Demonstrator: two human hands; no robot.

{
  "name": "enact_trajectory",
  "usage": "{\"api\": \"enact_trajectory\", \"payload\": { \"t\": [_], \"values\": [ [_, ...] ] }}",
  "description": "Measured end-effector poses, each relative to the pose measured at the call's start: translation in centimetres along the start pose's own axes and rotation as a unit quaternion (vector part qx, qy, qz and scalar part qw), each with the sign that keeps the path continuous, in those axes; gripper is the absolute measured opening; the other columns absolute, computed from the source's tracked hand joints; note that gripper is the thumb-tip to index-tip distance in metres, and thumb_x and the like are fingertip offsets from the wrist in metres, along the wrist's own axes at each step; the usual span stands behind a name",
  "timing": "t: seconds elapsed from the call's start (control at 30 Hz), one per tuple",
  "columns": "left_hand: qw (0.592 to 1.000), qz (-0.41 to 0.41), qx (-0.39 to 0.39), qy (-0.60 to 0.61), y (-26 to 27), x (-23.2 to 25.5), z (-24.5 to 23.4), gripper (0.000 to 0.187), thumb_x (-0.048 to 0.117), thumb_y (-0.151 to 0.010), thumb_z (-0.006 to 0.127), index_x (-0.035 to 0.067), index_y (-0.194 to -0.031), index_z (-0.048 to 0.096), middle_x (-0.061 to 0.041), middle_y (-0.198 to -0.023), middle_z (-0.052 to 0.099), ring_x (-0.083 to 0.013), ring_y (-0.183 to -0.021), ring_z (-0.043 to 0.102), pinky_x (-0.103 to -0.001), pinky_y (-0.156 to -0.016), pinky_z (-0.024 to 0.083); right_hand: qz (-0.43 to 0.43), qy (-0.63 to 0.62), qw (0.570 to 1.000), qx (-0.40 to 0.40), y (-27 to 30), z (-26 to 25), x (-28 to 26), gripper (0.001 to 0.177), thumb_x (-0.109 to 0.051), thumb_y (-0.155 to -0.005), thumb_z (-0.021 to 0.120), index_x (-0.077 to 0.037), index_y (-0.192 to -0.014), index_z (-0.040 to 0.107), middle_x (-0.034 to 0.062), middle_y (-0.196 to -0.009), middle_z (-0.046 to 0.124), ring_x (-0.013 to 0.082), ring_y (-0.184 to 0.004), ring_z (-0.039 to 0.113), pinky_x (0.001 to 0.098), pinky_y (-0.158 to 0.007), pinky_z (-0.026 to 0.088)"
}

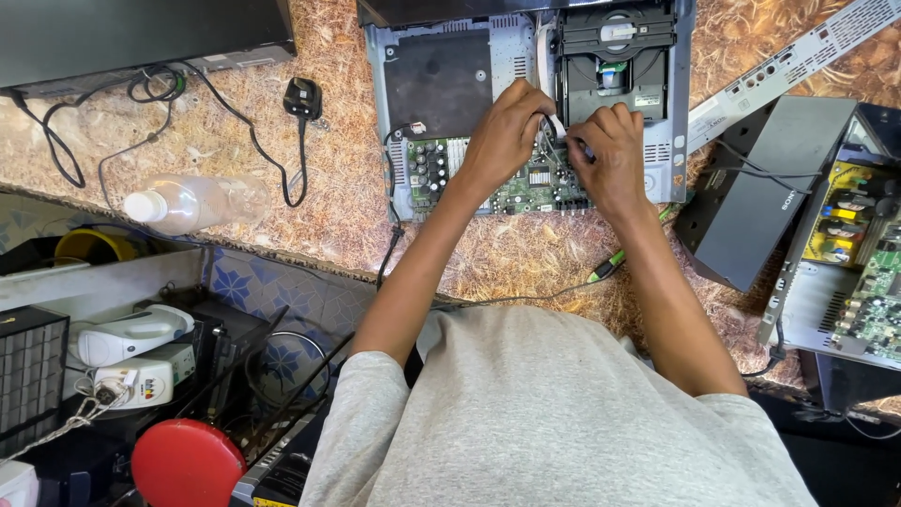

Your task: The person works on an open electronic device, likely a DVD player, by connecting a white ribbon cable to the motherboard. They carefully align and press the connector into place, then tuck the cable into the device's chassis.

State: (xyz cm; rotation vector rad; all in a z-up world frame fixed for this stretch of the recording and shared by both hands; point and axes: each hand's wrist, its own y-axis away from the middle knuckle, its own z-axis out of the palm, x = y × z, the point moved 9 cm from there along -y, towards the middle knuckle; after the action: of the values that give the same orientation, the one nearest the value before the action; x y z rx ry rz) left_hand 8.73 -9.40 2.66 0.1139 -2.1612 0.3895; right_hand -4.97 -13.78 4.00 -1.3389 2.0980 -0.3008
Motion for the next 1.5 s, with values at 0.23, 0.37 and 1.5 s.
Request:
{"api": "enact_trajectory", "payload": {
  "t": [0.23, 0.37, 1.5],
  "values": [
    [1.0, 0.0, 0.001, -0.007, 0.0, -0.2, 0.2, 0.018, -0.004, -0.095, 0.058, 0.012, -0.102, 0.062, -0.003, -0.098, 0.053, -0.0177, -0.09, 0.058, -0.033, -0.076, 0.056, -0.007, 0.001, 1.0, 0.004, -0.1, -0.1, -0.2, 0.011, -0.005, -0.095, 0.085, -0.009, -0.1, 0.075, 0.0025, -0.09, 0.062, 0.0213, -0.089, 0.044, 0.0321, -0.077, 0.029],
    [1.0, 0.001, -0.002, -0.01, -0.1, -0.1, 0.1, 0.018, -0.005, -0.095, 0.059, 0.011, -0.103, 0.063, -0.003, -0.099, 0.053, -0.0183, -0.092, 0.059, -0.034, -0.077, 0.056, -0.007, 0.027, 1.0, 0.004, 0.1, 0.2, -0.1, 0.015, -0.004, -0.093, 0.087, -0.009, -0.099, 0.074, 0.001, -0.088, 0.058, 0.0204, -0.088, 0.044, 0.0314, -0.078, 0.031],
    [0.993, 0.048, 0.054, -0.098, 1.4, 1.9, 0.5, 0.016, -0.006, -0.091, 0.057, 0.006, -0.09, 0.067, -0.005, -0.095, 0.053, -0.0261, -0.087, 0.053, -0.039, -0.071, 0.043, 0.081, 0.013, 0.996, -0.041, 1.0, -0.7, -1.1, 0.007, 0.0, -0.097, 0.069, -0.004, -0.1, 0.075, 0.004, -0.077, 0.057, 0.0221, -0.08, 0.051, 0.0364, -0.079, 0.032]
  ]
}}
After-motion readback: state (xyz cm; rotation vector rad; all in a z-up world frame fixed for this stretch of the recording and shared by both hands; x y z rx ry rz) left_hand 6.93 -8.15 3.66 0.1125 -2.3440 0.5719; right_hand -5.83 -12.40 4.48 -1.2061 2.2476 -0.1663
